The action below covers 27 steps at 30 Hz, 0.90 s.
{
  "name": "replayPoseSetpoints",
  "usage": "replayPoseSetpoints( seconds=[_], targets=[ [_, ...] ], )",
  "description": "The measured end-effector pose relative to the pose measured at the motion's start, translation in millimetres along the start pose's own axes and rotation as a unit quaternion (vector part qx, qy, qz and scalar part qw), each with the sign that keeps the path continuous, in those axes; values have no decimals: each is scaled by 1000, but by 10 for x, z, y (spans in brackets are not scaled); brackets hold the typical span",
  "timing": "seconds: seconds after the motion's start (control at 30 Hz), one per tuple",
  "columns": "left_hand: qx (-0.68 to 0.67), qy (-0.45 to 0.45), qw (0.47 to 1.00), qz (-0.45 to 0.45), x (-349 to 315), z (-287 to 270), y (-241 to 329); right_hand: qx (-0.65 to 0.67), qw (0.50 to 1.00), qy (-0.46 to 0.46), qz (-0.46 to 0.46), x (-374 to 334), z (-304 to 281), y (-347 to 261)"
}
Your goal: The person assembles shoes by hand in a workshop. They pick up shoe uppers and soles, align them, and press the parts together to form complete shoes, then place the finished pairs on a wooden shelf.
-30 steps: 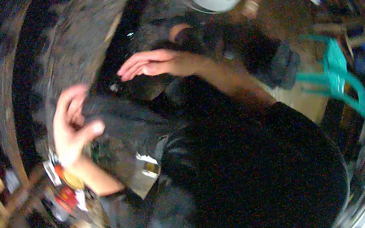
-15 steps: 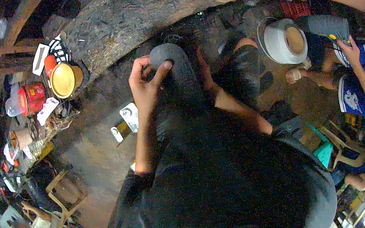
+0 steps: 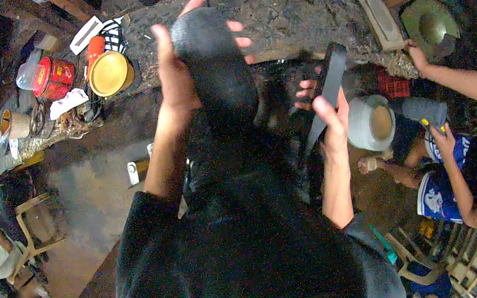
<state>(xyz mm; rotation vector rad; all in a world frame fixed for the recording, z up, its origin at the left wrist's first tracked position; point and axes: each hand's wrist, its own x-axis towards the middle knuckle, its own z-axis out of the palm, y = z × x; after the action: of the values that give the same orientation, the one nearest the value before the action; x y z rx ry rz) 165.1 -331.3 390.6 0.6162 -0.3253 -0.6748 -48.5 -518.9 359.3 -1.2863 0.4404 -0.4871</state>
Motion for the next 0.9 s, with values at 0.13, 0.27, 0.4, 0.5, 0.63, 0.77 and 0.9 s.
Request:
replayPoseSetpoints(
  seconds=[0.13, 0.27, 0.4, 0.5, 0.63, 0.77, 0.9],
  targets=[
    [38, -16, 998, 44, 73, 379, -246, -395, 905, 6, -160, -202, 570, -577],
    [89, -45, 992, 78, -1, 545, -341, -417, 871, 24, -260, -122, 998, -655],
    [106, -69, 987, 94, -99, 563, -307, -435, 850, 16, -297, -99, 1077, -657],
    [114, -82, 985, 102, -152, 560, -275, -436, 844, 14, -313, -120, 1085, -665],
    [172, -90, 974, 117, -157, 561, -243, -439, 847, 16, -299, -137, 1118, -677],
    [156, -104, 975, 121, -176, 596, -248, -445, 839, 17, -312, -133, 1133, -690],
    [112, -124, 979, 115, -205, 638, -267, -445, 839, 14, -313, -144, 1126, -707]
  ],
)
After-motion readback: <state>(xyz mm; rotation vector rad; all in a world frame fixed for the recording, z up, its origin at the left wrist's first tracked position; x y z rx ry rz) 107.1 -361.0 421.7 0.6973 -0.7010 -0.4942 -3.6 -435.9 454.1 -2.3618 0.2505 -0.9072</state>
